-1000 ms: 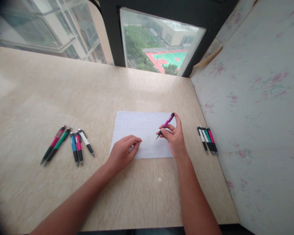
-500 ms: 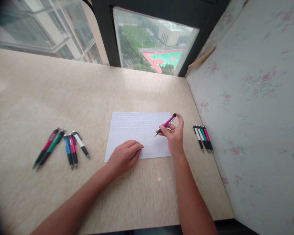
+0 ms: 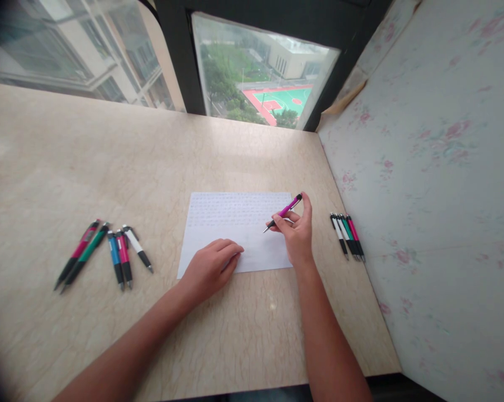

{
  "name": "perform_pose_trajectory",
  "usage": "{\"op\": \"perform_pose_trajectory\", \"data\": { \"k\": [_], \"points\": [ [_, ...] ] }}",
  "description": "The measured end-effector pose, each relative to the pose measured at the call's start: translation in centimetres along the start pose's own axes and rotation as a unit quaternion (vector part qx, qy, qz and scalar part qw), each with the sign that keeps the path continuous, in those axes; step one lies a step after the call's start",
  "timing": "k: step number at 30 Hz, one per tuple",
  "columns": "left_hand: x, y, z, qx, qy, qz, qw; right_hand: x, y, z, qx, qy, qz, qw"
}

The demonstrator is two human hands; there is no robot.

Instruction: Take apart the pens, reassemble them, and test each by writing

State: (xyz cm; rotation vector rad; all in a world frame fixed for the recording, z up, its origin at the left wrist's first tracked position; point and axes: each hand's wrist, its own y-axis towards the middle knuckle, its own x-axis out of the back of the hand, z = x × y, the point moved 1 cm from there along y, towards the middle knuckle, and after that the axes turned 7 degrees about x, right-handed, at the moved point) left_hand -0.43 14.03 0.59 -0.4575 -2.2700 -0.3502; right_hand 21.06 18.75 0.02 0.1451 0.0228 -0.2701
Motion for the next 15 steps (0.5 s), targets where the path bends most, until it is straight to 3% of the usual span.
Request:
{"op": "perform_pose_trajectory", "data": {
  "k": [15],
  "points": [
    [-0.01, -0.02, -0.02, 0.008, 0.040, 0.013, 0.999, 0.02, 0.07, -0.73, 0.016, -0.029, -0.006, 0.999]
  ]
}}
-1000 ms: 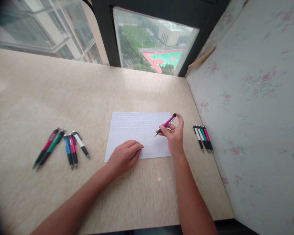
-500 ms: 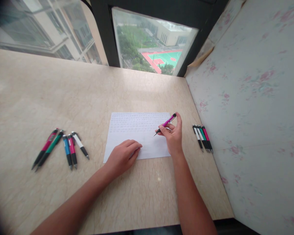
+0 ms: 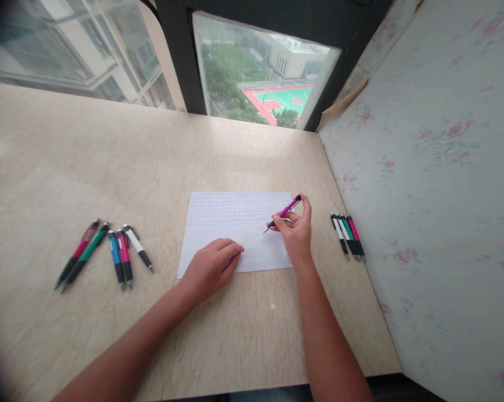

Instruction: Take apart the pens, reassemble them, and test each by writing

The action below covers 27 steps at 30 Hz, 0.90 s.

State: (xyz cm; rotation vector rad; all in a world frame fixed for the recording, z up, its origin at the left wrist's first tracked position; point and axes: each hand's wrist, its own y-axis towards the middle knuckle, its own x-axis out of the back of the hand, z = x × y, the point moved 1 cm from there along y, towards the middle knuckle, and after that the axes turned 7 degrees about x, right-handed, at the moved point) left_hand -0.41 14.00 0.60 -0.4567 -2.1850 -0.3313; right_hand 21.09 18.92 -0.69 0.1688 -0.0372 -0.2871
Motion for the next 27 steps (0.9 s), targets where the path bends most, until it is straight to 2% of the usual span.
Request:
{"op": "perform_pose_trajectory", "data": {
  "k": [11, 16, 22, 27],
  "points": [
    [0.11, 0.01, -0.02, -0.001, -0.010, -0.002, 1.000, -0.04, 0.08, 0.11, 0.006, 0.000, -0.015, 1.000],
    [0.08, -0.01, 0.06, 0.001, -0.012, 0.000, 1.000, -0.13, 0.19, 0.42, 0.030, 0.008, -0.055, 0.998],
    [0.07, 0.11, 0.10, 0.007, -0.019, 0.009, 1.000, -0.13, 0.07, 0.05, 0.017, -0.056, -0.068, 0.996],
    [0.07, 0.13, 0.05, 0.005, -0.019, 0.018, 1.000, -0.72, -0.47, 0.32, 0.053, -0.095, -0.056, 0.992]
  ]
}}
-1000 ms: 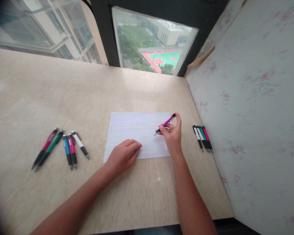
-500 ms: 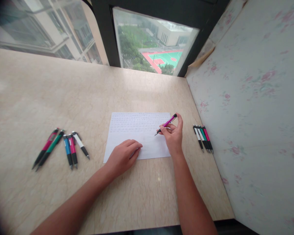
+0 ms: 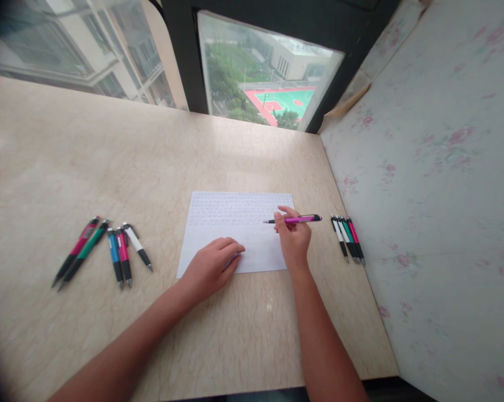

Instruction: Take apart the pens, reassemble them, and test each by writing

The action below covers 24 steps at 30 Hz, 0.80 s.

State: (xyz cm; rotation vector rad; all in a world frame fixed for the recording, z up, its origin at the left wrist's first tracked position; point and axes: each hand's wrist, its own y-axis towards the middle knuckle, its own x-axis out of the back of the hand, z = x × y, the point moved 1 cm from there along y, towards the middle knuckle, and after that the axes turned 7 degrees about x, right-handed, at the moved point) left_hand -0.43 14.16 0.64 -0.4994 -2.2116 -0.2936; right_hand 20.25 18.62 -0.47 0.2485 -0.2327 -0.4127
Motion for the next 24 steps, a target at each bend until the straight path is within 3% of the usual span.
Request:
{"op": "perform_pose_trajectory", "data": {
  "k": [4, 10, 15, 20, 24],
  "points": [
    [0.0, -0.1, 0.1, -0.002, -0.002, 0.001, 1.000, -0.3, -0.3, 0.5, 0.024, 0.021, 0.064, 0.997],
    [-0.1, -0.1, 0.1, -0.003, -0.005, -0.001, 1.000, -0.5, -0.2, 0.6, 0.053, -0.069, 0.108, 0.990],
    [-0.1, 0.0, 0.1, -0.004, -0.005, 0.002, 1.000, -0.8, 0.0, 0.0, 0.038, -0.064, 0.098, 0.992],
    [0.0, 0.0, 0.1, -0.008, -0.009, 0.002, 1.000, -0.8, 0.1, -0.2, 0.091, -0.169, 0.097, 0.977],
    [0.0, 0.0, 0.1, -0.007, -0.010, 0.001, 1.000, -0.9, 0.3, -0.6, 0.085, -0.197, 0.097, 0.972]
  ]
}}
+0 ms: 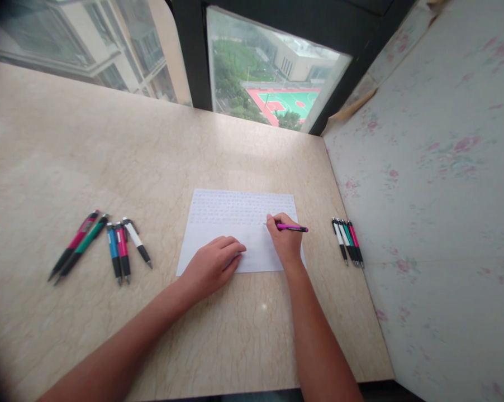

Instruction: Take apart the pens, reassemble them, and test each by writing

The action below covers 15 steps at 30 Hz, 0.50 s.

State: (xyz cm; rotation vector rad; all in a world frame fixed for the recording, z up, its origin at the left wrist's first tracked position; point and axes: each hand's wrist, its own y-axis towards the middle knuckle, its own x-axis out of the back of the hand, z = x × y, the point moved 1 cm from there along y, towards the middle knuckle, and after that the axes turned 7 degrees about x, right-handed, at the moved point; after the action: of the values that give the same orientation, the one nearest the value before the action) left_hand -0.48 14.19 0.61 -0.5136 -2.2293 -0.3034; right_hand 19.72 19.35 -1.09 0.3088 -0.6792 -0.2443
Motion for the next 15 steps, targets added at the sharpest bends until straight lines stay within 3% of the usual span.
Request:
{"op": "perform_pose_trajectory", "data": {
  "k": [15],
  "points": [
    [-0.14, -0.03, 0.13, -0.001, -0.006, 0.002, 1.000, -0.24, -0.01, -0.09, -0.010, 0.005, -0.002, 1.000]
  ]
}}
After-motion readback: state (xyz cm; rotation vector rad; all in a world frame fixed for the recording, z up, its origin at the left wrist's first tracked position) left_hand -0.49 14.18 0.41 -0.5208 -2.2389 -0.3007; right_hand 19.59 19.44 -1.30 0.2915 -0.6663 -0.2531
